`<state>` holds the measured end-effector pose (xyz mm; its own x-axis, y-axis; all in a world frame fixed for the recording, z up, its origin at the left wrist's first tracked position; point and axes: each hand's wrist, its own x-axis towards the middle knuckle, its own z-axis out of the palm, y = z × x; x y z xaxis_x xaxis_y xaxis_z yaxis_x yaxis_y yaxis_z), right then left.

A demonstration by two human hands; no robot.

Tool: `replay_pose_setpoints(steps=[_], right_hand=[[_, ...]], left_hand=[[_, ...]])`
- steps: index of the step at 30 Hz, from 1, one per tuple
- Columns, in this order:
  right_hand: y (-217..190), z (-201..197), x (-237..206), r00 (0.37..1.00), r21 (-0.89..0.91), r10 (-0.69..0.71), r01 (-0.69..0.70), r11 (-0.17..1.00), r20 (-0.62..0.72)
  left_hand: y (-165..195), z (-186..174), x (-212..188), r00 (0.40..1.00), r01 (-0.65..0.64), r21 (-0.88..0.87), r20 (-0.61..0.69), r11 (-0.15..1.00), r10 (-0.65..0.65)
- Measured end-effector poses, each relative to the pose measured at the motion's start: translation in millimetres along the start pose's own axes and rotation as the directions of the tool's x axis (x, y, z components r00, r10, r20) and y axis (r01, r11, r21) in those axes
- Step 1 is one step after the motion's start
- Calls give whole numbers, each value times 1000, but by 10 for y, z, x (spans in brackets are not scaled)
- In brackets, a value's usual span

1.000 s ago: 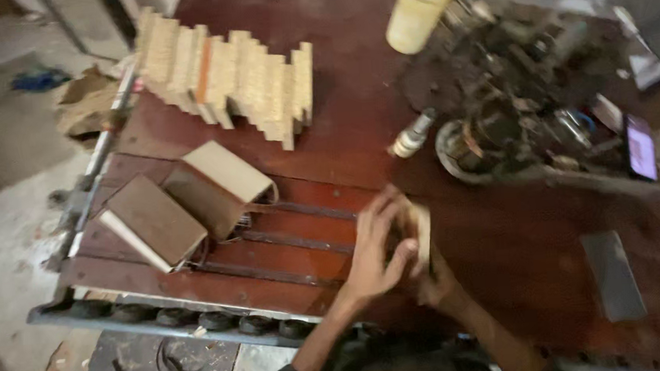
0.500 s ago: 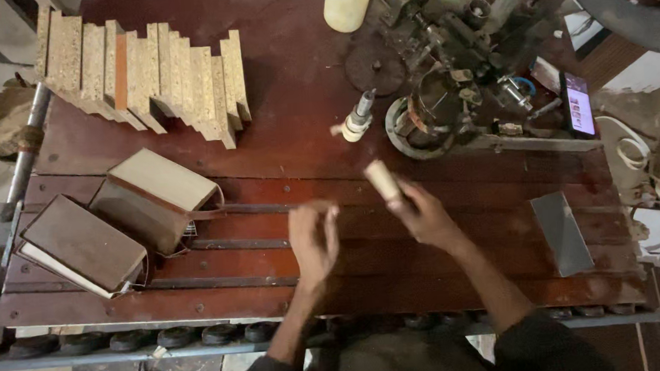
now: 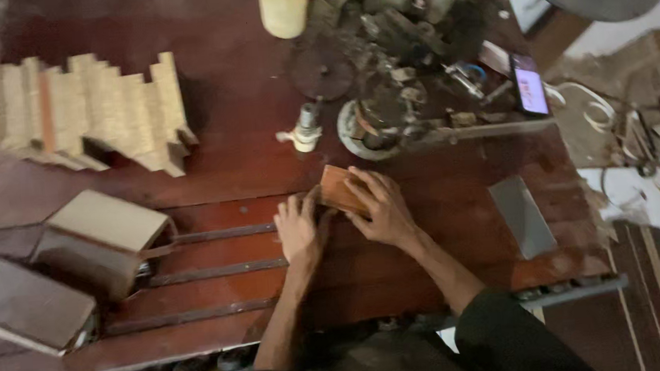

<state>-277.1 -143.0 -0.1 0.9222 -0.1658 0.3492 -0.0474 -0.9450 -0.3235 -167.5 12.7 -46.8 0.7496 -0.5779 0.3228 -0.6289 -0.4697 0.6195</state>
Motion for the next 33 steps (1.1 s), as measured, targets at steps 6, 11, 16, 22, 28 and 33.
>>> replay_pose_setpoints(steps=[6,11,16,22,28,33], right_hand=[[118,-3,-184,999,9,50,-50,999,-7],[164,-9,-238,995,-6,85,-85,996,46],[211,-8,-285,996,-6,88,-87,996,25],[222,67,-408,995,-13,103,-103,995,10],[302,97,-657,988,18,149,-148,989,-49],[324,126,-628,984,-56,162,-166,984,-79]], left_hand=[[82,99,-73,998,-56,28,-32,998,57],[149,147,-110,996,-49,27,-67,998,50],[189,201,-147,997,-40,-11,-68,999,39],[255,284,-171,992,-29,10,-119,1000,30],[440,450,-235,999,-29,5,-31,1000,29],[431,412,-169,999,-32,-82,-7,996,32]])
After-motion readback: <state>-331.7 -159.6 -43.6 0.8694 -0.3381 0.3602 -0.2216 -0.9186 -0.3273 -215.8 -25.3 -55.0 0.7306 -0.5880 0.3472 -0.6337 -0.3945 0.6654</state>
